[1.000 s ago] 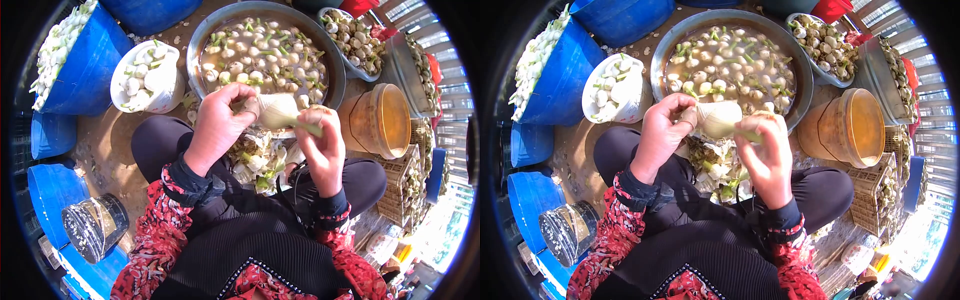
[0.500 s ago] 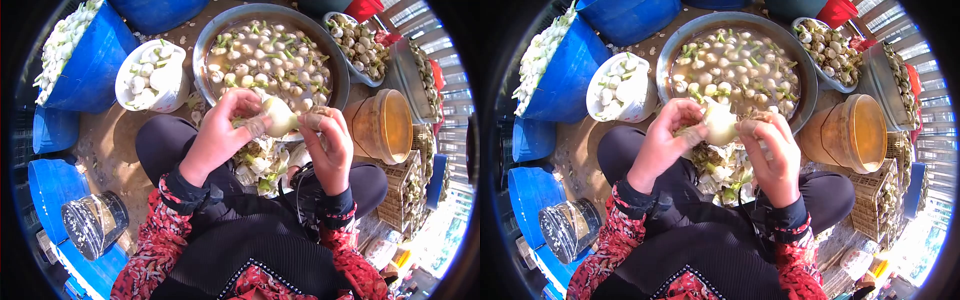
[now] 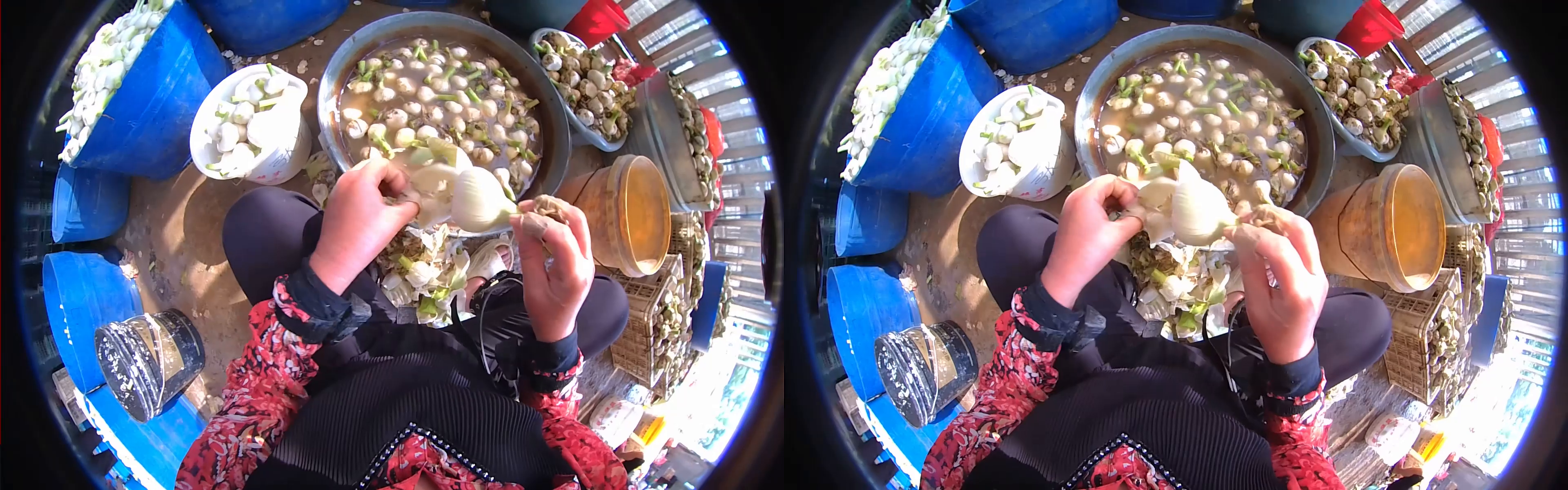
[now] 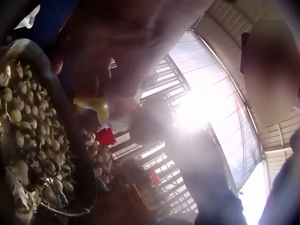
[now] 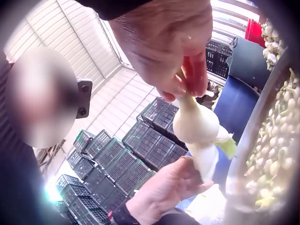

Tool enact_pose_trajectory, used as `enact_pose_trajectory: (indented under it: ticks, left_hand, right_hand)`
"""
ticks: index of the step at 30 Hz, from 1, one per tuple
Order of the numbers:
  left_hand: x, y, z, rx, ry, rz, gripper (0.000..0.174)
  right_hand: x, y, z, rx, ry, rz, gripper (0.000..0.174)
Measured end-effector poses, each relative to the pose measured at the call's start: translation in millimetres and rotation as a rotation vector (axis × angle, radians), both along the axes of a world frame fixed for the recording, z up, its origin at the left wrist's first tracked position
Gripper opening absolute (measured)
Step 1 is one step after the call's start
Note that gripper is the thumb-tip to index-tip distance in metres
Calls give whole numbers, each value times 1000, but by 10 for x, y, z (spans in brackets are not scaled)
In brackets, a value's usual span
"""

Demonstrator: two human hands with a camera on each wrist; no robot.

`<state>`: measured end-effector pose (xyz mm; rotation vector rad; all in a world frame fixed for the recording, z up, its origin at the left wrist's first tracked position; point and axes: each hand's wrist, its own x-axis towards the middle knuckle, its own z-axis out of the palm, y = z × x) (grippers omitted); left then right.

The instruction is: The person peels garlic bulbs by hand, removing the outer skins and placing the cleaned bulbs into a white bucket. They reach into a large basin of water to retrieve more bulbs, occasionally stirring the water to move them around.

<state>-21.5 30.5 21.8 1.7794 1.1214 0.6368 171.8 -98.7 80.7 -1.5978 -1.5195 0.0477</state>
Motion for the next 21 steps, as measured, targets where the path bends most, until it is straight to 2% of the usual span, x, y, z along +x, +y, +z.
enact_pose_trajectory:
  ticks: [2, 3, 5, 6, 7, 8, 9, 10, 13, 14, 16, 17, 18, 20, 21]
  left_hand:
    - [33, -6, -53, -58, -193, -76, 32]
    - [36, -12, -16, -55, -192, -74, 32]
    - [59, -31, 140, 398, -191, -40, 60]
    - [77, -31, 225, 396, -190, -40, 60]
    - [86, -27, 310, 461, -199, -199, 72]
    - [88, -36, 348, 522, -203, -355, 83]
    - [111, -61, 267, 460, -151, -415, 90]
    - [124, -32, 215, 208, -181, -494, 93]
    - [111, 26, 93, -14, -216, -514, 93]
    - [102, 13, -7, -163, -266, -507, 76]
    - [122, 68, 111, -92, 37, -645, 52]
    - [132, 48, 105, -38, 37, -672, 36]
    - [129, 40, 121, -34, 41, -661, 36]
    - [99, 30, 182, -60, 166, -610, 34]
    - [66, 27, 106, 23, 76, -558, 26]
  right_hand:
    - [12, 1, 29, -46, 8, 43, 15]
    - [17, 27, 21, -47, -3, 53, 16]
    - [41, 57, -23, -57, 38, 69, 17]
    - [60, 52, -50, -76, 78, 78, 18]
    - [75, 49, -80, -78, 80, 81, 18]
    - [85, 46, -113, -90, 230, 121, 19]
    - [95, 48, -129, -101, 380, 163, 20]
    - [104, 56, -107, -97, 384, 175, 20]
    - [156, 60, -3, -144, 568, 212, 19]
    - [225, 78, -28, -136, 522, 260, 20]
    - [259, 117, -23, -191, 603, 281, 21]
    - [245, 153, -67, -201, 700, 237, 18]
    - [282, 201, -79, -200, 700, 251, 18]
    - [413, 323, -111, -401, 915, 279, 18]
    - [443, 384, -158, -432, 971, 241, 22]
